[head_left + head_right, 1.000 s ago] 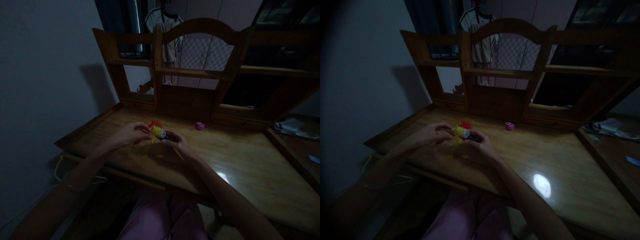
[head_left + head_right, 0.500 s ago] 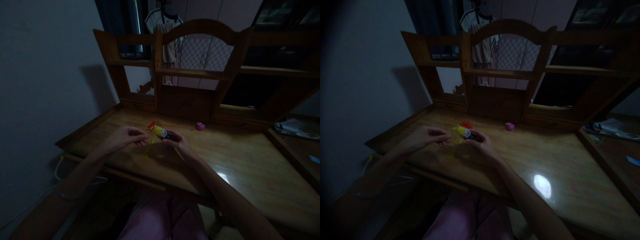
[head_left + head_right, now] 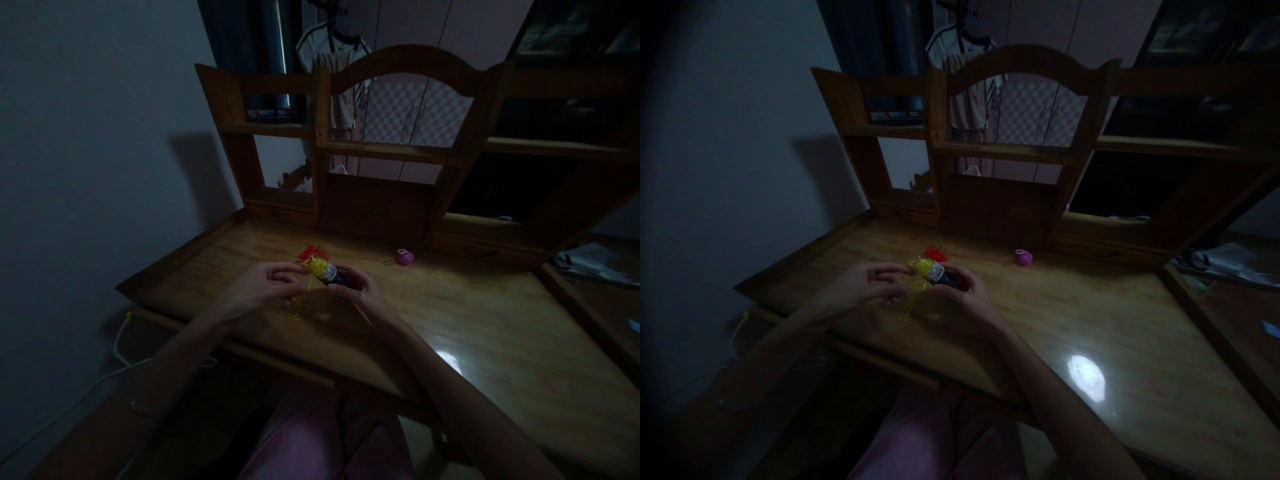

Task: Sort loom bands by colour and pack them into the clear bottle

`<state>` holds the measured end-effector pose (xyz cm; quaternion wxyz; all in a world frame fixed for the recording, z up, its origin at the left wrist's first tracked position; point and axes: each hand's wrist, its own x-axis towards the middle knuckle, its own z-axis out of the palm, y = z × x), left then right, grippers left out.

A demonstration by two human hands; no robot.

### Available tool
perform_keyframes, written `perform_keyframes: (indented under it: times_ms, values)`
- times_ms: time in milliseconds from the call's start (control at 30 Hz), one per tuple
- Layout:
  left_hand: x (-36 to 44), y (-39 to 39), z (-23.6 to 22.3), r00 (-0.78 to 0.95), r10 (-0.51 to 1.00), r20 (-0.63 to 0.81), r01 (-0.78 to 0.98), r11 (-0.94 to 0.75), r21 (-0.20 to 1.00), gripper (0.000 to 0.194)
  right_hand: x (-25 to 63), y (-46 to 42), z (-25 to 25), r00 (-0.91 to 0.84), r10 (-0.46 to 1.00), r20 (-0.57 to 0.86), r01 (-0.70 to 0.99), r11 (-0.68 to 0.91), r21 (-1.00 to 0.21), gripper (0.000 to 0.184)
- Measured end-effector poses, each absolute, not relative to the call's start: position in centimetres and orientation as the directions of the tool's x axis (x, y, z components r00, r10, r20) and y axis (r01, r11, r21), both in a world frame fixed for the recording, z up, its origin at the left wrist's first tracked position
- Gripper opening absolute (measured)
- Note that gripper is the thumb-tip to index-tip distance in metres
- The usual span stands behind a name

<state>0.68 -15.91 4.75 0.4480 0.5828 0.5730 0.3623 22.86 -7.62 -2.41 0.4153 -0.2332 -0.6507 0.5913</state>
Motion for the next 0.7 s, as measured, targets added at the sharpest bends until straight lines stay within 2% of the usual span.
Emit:
perform_keyframes:
  times_ms: [67,200,333,433,500,700]
  values:
    - [0.9,-15.9,4.3,0.061,0.996,-0.072,0.378,0.043,0.925,0.031,22.8,-7.6,-2.4,-0.543,0.798,0.262,-0.186,0.19,-0.964,0.046]
    - [0.7,-16.1,3.5,0.028,0.999,-0.041,0.369,0.027,0.929,0.03,22.9,-7.7,-2.1,-0.525,0.816,0.241,-0.177,0.172,-0.969,0.046]
    - [-1.6,-15.5,1.5,-0.188,0.98,0.068,0.457,0.026,0.889,0.031,23.0,-7.6,-2.0,-0.514,0.83,0.217,-0.186,0.139,-0.973,0.046]
    - [-4.4,-14.3,-0.9,-0.359,0.908,0.215,0.628,0.064,0.775,0.032,22.9,-7.6,-2.1,-0.512,0.829,0.226,-0.21,0.135,-0.968,0.046]
    - [-6.1,-13.4,-2.4,-0.321,0.907,0.271,0.702,0.035,0.712,0.034,22.9,-7.6,-2.2,-0.513,0.825,0.235,-0.22,0.138,-0.966,0.046]
    - [-5.5,-11.0,-3.7,0.013,0.953,0.302,0.746,-0.21,0.632,0.035,23.0,-7.7,-2.2,-0.503,0.832,0.232,-0.217,0.139,-0.966,0.047]
